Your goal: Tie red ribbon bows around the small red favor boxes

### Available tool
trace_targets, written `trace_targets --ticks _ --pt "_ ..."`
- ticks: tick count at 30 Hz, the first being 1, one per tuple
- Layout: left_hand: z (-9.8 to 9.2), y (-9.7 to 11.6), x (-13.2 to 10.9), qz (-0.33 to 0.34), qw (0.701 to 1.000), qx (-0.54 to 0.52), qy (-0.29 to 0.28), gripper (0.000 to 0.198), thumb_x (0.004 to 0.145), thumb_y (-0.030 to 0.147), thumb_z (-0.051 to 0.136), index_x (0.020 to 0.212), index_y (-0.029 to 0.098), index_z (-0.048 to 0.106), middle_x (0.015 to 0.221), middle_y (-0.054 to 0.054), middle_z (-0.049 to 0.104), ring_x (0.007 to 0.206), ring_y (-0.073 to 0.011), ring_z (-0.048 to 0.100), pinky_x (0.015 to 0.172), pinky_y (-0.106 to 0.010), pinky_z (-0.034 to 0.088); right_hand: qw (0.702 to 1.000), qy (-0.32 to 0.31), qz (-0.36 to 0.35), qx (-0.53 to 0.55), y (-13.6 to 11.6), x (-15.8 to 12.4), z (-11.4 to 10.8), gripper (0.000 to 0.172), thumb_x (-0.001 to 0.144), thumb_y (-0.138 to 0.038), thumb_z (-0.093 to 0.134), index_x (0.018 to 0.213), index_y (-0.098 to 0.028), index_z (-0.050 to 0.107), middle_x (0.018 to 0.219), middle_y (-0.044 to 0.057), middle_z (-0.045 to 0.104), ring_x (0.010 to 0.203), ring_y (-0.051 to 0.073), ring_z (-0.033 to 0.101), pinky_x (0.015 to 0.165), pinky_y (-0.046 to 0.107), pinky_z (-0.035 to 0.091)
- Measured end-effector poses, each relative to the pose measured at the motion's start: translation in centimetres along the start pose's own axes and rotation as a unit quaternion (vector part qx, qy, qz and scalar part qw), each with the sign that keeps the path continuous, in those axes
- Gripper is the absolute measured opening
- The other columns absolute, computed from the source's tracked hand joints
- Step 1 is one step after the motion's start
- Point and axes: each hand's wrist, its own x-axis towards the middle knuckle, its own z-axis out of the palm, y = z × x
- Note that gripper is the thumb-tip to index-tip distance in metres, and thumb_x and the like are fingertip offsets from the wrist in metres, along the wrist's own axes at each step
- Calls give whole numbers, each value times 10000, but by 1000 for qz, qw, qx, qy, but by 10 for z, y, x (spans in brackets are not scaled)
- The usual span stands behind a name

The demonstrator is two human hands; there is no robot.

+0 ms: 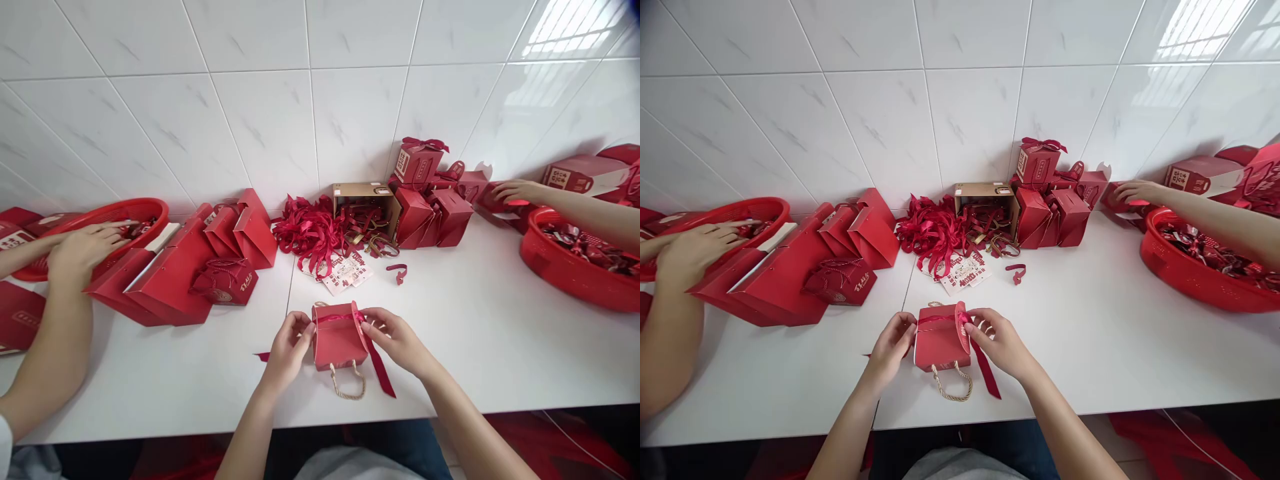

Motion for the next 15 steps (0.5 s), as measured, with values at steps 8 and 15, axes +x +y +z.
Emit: trace_targets --ticks 8,15 --pt "-16 -11 6 -25 999 43 -2 453 799 572 606 601 183 483 596 42 421 553 -104 337 530 -227 294 997 -20 15 69 -2 3 -19 343 906 -519 533 801 -197 582 680 -16 519 614 125 445 589 264 376" --pt "-29 -28 11 -35 993 104 31 432 751 563 650 598 186 506 562 45 415 556 -121 380 550 -241 312 999 -44 10 2 5 8 -14 331 909 -483 516 765 -192 582 635 -37 447 575 110 354 544 252 314"
